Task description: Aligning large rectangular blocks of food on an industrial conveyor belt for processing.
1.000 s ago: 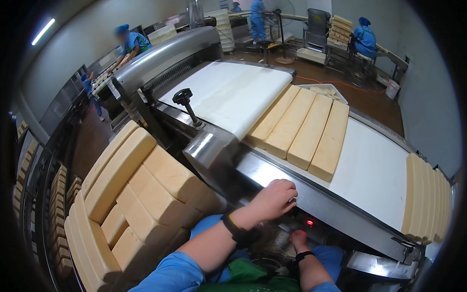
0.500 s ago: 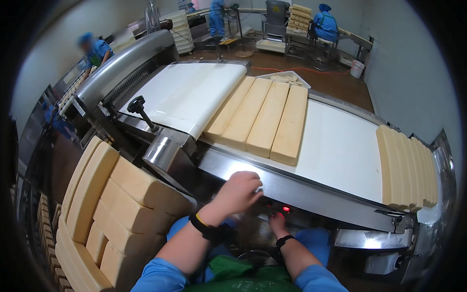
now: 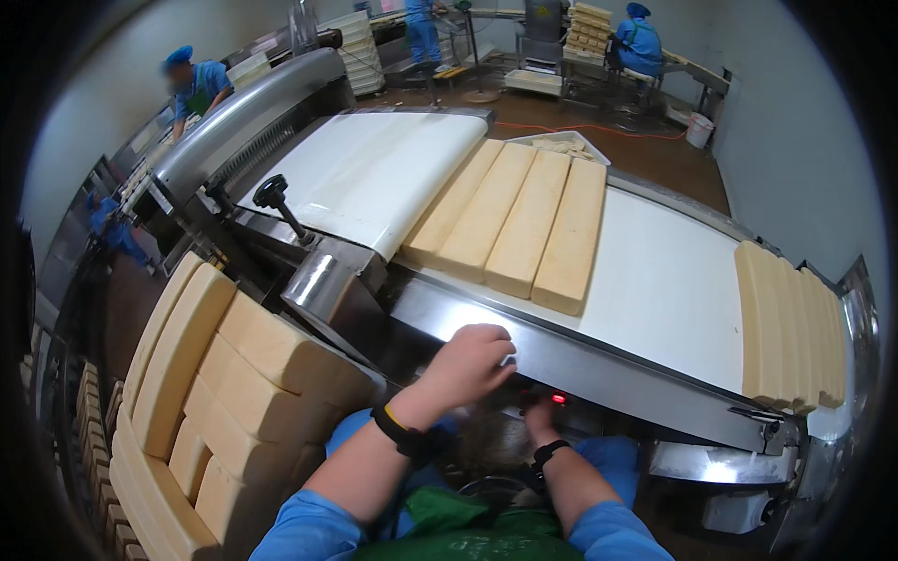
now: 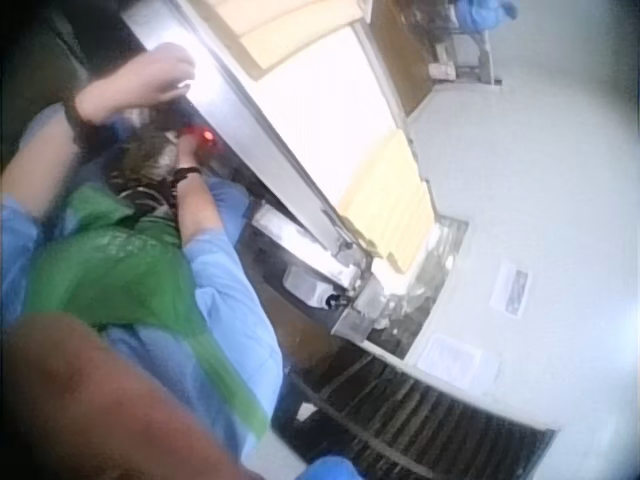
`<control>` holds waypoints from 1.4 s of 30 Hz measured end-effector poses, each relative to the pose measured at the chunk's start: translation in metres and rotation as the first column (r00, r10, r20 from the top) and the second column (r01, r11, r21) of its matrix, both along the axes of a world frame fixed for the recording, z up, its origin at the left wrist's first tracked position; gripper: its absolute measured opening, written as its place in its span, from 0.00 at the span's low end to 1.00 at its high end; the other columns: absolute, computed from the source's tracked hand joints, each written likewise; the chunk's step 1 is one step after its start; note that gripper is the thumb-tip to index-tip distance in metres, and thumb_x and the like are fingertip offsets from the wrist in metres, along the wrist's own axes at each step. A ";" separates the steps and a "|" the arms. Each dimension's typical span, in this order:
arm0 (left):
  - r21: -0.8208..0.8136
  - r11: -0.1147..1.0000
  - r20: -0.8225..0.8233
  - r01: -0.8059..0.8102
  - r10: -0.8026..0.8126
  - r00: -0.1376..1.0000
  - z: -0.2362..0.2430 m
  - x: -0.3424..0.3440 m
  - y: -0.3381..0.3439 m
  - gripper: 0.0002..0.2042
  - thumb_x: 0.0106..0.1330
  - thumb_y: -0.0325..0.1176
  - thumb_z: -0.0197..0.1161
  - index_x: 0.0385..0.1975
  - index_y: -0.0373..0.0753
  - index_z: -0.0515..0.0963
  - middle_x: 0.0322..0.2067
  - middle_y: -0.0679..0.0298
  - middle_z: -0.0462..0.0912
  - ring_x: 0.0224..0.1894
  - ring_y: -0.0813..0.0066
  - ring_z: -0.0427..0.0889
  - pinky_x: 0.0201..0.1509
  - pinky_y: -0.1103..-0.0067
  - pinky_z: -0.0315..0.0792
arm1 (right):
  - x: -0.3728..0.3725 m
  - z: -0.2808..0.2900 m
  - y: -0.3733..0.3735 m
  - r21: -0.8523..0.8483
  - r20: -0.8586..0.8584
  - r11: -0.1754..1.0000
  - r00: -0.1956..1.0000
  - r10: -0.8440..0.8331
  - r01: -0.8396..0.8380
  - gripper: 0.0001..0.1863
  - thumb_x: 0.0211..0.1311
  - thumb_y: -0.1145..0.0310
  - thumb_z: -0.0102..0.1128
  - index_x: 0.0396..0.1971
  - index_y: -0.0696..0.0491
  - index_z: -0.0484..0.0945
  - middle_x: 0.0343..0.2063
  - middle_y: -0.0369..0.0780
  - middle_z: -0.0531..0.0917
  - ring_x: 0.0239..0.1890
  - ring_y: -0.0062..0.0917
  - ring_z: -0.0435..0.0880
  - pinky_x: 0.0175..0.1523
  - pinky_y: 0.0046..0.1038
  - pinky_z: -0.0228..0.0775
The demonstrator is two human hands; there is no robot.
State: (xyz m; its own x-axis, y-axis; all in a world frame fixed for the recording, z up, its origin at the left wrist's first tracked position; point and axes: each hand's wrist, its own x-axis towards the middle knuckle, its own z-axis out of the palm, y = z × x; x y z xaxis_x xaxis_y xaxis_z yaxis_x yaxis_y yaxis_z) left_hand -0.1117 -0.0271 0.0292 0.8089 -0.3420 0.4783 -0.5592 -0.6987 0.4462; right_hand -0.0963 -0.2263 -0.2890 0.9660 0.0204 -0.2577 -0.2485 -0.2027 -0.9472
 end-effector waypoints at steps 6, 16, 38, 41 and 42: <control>0.019 1.000 -0.014 -0.014 0.015 1.000 -0.008 0.002 -0.001 0.08 0.56 0.31 0.70 0.31 0.38 0.78 0.37 0.58 0.79 0.43 0.55 0.79 0.48 0.63 0.73 | 0.019 -0.031 -0.001 0.179 -0.137 0.983 0.990 -0.017 0.041 0.14 0.73 0.68 0.54 0.54 0.51 0.72 0.44 0.35 0.79 0.42 0.22 0.79 0.42 0.27 0.75; -0.010 1.000 0.003 -0.016 0.016 1.000 -0.010 0.001 -0.003 0.09 0.55 0.32 0.71 0.30 0.39 0.78 0.38 0.59 0.78 0.44 0.57 0.78 0.49 0.64 0.71 | 0.035 -0.060 0.006 0.504 -0.214 0.845 0.974 -0.078 0.178 0.15 0.74 0.65 0.50 0.57 0.50 0.74 0.47 0.34 0.79 0.45 0.22 0.79 0.49 0.28 0.73; -0.079 0.997 0.095 -0.014 0.021 0.995 -0.010 0.010 0.012 0.08 0.53 0.30 0.70 0.26 0.37 0.78 0.31 0.56 0.77 0.39 0.52 0.79 0.45 0.62 0.73 | -0.010 0.045 0.011 -0.076 -0.459 0.789 0.724 0.515 -0.610 0.19 0.68 0.66 0.62 0.55 0.58 0.79 0.40 0.40 0.86 0.35 0.23 0.84 0.41 0.28 0.77; -0.116 0.992 0.144 -0.056 0.073 0.987 0.001 0.006 0.021 0.08 0.53 0.27 0.70 0.31 0.37 0.79 0.35 0.55 0.81 0.43 0.51 0.80 0.47 0.63 0.75 | -0.036 0.119 0.011 -0.032 -0.293 0.522 0.507 0.810 -0.852 0.21 0.65 0.62 0.67 0.52 0.61 0.81 0.40 0.44 0.88 0.39 0.27 0.87 0.47 0.29 0.79; -0.174 0.980 0.201 -0.101 0.136 0.970 0.007 0.002 0.023 0.09 0.53 0.26 0.70 0.34 0.38 0.80 0.38 0.55 0.82 0.45 0.51 0.81 0.49 0.63 0.75 | -0.041 0.150 0.010 -0.048 -0.189 0.488 0.488 0.852 -0.872 0.21 0.65 0.61 0.68 0.52 0.60 0.81 0.40 0.43 0.87 0.41 0.27 0.86 0.49 0.29 0.79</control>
State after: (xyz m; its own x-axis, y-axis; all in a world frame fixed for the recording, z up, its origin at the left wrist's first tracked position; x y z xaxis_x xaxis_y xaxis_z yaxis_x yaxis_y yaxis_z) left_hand -0.1097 -0.0039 0.0366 0.7141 -0.1541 0.6829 -0.5701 -0.6941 0.4395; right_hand -0.1377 -0.2165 -0.1390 0.4401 0.7849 -0.4362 0.0072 -0.4889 -0.8723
